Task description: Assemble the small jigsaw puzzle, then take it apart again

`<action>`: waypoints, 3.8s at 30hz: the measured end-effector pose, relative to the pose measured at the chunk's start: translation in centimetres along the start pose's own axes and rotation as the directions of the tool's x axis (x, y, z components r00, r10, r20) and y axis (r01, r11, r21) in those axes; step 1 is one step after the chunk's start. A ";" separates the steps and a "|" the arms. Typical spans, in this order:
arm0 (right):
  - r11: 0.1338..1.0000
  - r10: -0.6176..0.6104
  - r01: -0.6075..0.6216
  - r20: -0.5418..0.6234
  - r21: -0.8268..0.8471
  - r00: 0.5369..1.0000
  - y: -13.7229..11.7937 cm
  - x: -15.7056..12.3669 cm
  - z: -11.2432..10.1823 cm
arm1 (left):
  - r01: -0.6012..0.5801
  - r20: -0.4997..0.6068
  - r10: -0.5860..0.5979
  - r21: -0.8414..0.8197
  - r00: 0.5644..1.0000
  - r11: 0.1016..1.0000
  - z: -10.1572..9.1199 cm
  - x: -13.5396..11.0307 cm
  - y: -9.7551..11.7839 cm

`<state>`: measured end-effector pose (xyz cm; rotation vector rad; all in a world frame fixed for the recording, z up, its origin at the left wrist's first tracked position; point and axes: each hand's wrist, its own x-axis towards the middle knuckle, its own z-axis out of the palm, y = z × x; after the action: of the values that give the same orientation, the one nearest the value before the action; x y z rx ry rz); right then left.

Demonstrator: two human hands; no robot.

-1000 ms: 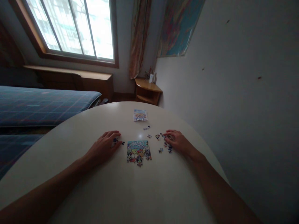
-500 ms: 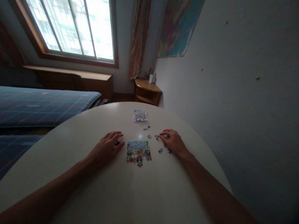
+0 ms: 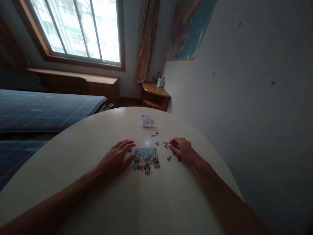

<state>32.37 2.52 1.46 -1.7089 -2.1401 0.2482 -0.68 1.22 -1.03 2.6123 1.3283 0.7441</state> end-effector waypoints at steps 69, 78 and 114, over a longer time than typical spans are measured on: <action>0.839 -0.512 0.439 0.193 0.322 0.837 -11.2 -5.4 3.0 | 0.312 0.143 -0.337 0.170 0.931 0.935 -3.8 0.0 -0.6; 0.844 -0.521 0.469 0.185 0.261 0.834 -9.7 -4.9 1.1 | 0.351 0.099 -0.370 0.168 0.924 0.921 -4.7 0.0 -3.3; 0.709 -0.705 0.698 0.123 0.098 0.699 -9.9 -4.8 2.6 | 0.008 0.200 0.069 -0.357 0.977 0.934 -3.4 0.0 1.9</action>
<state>23.28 -4.25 1.92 -0.7398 -2.6963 0.2007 -0.84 -0.32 2.52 2.3485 0.9898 0.6236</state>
